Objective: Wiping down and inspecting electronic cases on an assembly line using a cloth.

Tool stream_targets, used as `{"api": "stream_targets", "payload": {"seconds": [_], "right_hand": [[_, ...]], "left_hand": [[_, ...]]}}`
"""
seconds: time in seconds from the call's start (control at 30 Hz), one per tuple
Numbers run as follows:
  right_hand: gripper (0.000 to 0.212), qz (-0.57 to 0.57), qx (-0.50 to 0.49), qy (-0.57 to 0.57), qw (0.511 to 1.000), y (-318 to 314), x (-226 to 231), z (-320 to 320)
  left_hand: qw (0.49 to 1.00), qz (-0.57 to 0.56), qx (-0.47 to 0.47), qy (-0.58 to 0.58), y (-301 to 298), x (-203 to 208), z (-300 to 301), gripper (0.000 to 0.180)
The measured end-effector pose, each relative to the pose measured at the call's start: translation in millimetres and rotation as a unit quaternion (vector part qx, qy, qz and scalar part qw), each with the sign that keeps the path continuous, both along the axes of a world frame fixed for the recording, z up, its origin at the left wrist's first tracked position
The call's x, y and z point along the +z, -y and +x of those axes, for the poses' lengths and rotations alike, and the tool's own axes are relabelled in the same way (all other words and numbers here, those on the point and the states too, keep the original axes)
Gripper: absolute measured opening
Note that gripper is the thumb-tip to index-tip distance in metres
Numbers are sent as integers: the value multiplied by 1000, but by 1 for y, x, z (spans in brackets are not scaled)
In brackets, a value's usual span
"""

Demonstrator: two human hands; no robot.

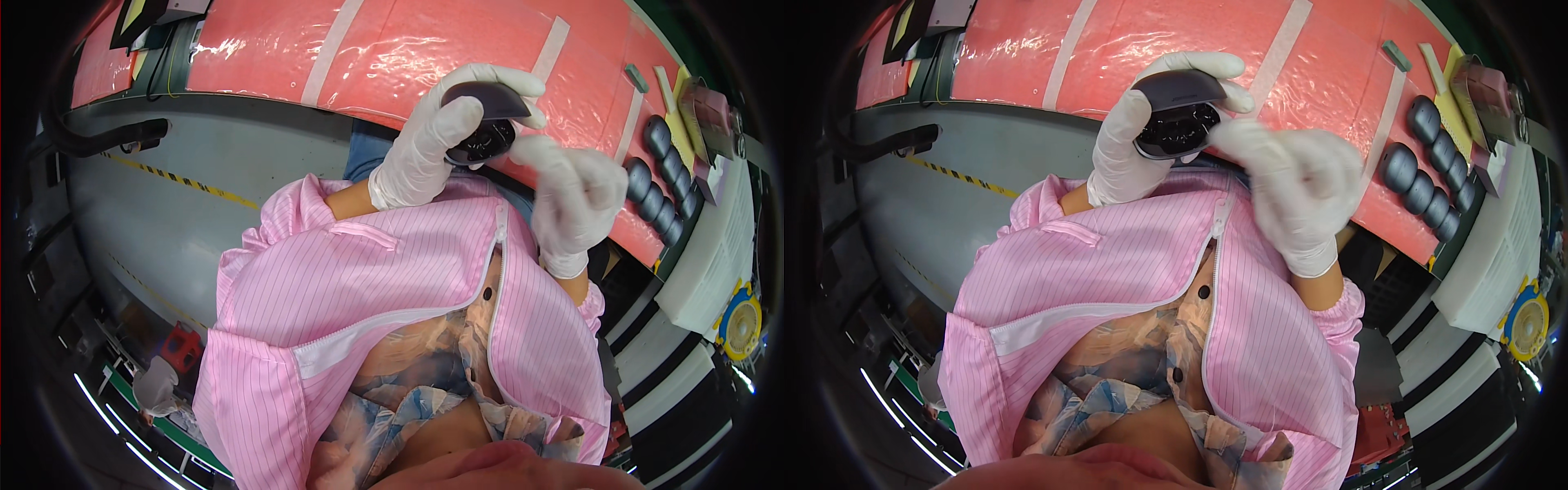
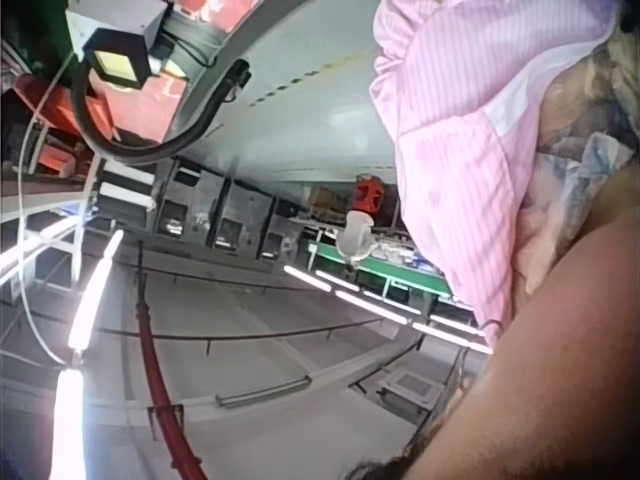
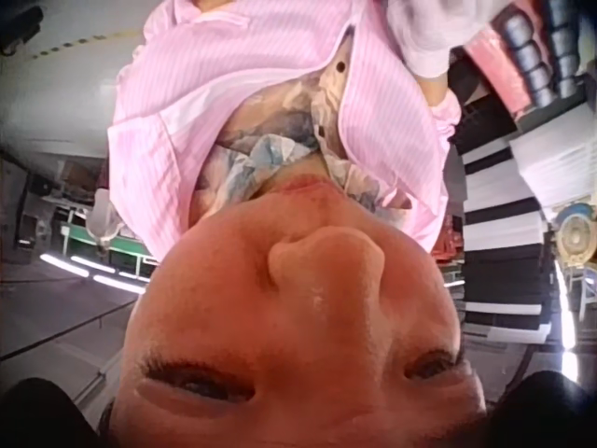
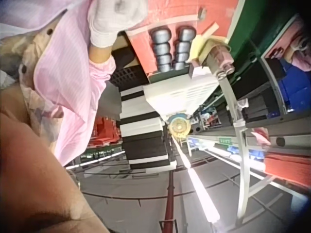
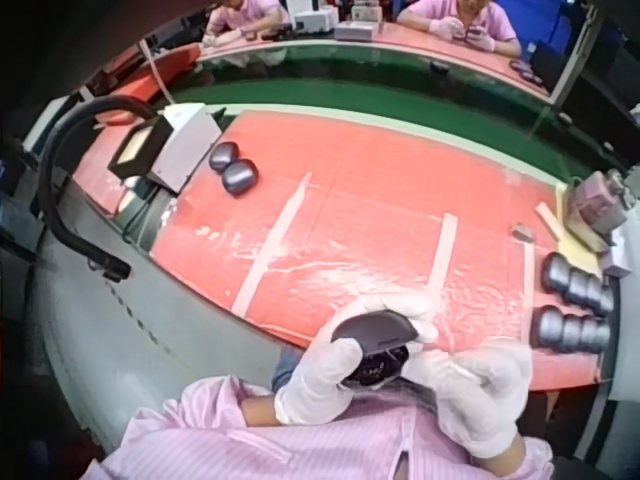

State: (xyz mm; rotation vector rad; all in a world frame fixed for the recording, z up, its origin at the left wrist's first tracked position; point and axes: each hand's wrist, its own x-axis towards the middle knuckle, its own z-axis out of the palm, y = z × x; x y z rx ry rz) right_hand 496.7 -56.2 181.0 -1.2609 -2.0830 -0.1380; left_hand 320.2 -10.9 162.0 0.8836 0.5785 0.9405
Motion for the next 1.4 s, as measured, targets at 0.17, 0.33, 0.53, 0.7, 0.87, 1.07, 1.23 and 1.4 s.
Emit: {"api": "stream_targets", "payload": {"seconds": [0.17, 0.33, 0.53, 0.7, 0.87, 1.07, 1.23, 1.4], "right_hand": [[25, -185, 60, -106, 975, -3, 10, -29], [20, -284, 59, -356, 889, 12, 2, -12], [14, -241, -53, -526, 814, 2, -33, 4], [30, -129, -159, -78, 976, -18, -28, 11], [34, -90, -175, -92, 976, -16, -45, 16], [36, -91, -150, -94, 980, -13, -44, 17], [41, -56, -102, -123, 986, -10, -43, 22], [52, -186, 25, -446, 875, -21, -8, 4]], "left_hand": [[997, 23, 62, -47, 1, -5, -3, 85], [996, 40, 36, 66, -4, -10, -15, 92], [977, -4, -97, 188, -10, -3, -18, 98], [946, -33, -90, 310, -7, -10, -9, 94], [878, -262, -59, 396, -12, 10, -13, 82], [875, -341, 35, 340, -20, 33, -8, 75], [889, -327, 23, 319, -18, 35, -5, 66], [897, -335, -15, 287, -13, 39, -2, 60]]}}
